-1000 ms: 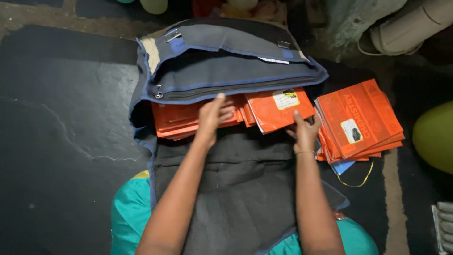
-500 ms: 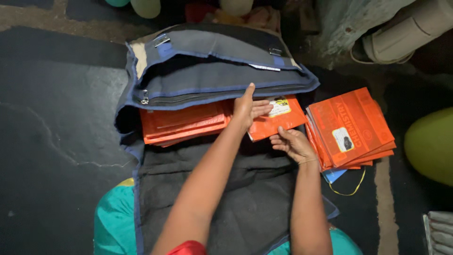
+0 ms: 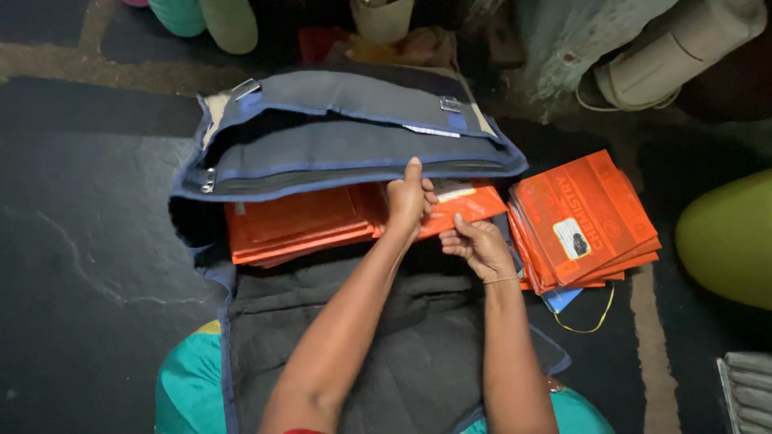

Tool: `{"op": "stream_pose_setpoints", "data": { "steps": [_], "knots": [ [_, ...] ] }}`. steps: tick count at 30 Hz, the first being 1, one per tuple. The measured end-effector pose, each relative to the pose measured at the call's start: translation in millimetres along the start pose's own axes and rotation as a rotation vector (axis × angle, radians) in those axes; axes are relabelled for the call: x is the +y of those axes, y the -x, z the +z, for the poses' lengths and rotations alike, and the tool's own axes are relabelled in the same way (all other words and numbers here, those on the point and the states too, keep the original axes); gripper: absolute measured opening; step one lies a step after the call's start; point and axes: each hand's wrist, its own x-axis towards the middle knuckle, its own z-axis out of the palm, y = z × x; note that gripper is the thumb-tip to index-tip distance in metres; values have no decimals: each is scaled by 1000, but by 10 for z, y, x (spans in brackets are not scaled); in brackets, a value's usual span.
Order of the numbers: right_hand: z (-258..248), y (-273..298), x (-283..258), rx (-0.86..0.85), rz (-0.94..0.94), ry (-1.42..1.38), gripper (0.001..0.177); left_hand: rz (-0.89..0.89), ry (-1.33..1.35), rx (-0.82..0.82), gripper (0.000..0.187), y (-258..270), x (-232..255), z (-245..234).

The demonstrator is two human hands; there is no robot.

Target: The person places several orange-covered books and a small notebook into a blue bag. They pick up each book, wipe the cover with their hand, and then place it inside the bag, repeating this process for multiple items.

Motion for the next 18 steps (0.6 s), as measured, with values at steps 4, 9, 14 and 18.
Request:
{"op": "stream_pose_setpoints", "data": {
  "steps": [4, 9, 14, 18],
  "knots": [
    [162, -15, 175, 154, -11, 28, 35, 2, 24, -33, 57, 67, -128, -51],
    [199, -18, 181, 148, -13, 26, 39, -27, 56, -21, 57, -40, -253, -74],
    [368, -14, 147, 133, -6, 121, 41, -29, 3, -15, 58, -116, -301, -131],
    [404, 88, 55, 235, -20, 464, 46, -84, 17, -106, 59, -104, -284, -196]
  ]
}}
